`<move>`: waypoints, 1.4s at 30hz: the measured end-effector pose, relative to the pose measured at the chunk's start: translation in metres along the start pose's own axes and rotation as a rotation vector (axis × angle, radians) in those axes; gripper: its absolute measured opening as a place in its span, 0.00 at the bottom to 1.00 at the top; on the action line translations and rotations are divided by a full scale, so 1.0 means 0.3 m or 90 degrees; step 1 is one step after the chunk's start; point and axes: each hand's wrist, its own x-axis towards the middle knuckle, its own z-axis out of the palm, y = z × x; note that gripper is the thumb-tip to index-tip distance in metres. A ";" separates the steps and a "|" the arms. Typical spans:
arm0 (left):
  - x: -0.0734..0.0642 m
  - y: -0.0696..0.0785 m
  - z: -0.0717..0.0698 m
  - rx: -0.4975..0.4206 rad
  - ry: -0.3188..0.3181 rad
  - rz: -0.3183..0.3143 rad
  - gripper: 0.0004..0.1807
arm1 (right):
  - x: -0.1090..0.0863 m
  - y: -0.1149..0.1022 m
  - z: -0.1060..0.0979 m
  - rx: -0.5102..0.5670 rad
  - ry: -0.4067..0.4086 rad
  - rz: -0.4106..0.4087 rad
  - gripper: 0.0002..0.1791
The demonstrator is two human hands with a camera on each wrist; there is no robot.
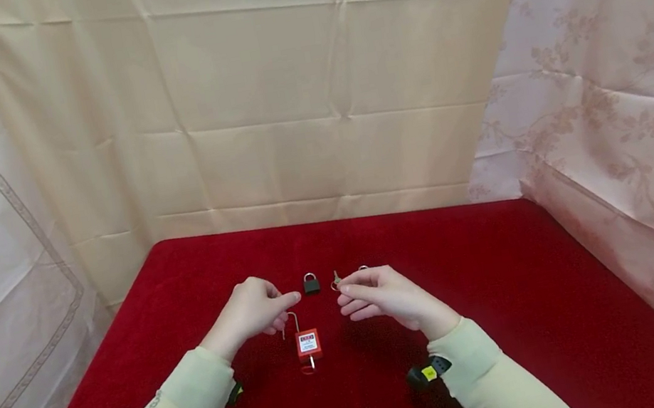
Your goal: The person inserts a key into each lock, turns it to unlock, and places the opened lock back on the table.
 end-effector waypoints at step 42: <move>0.025 0.052 -0.037 -0.086 0.192 0.187 0.21 | -0.096 -0.104 -0.211 -0.008 0.196 -0.181 0.21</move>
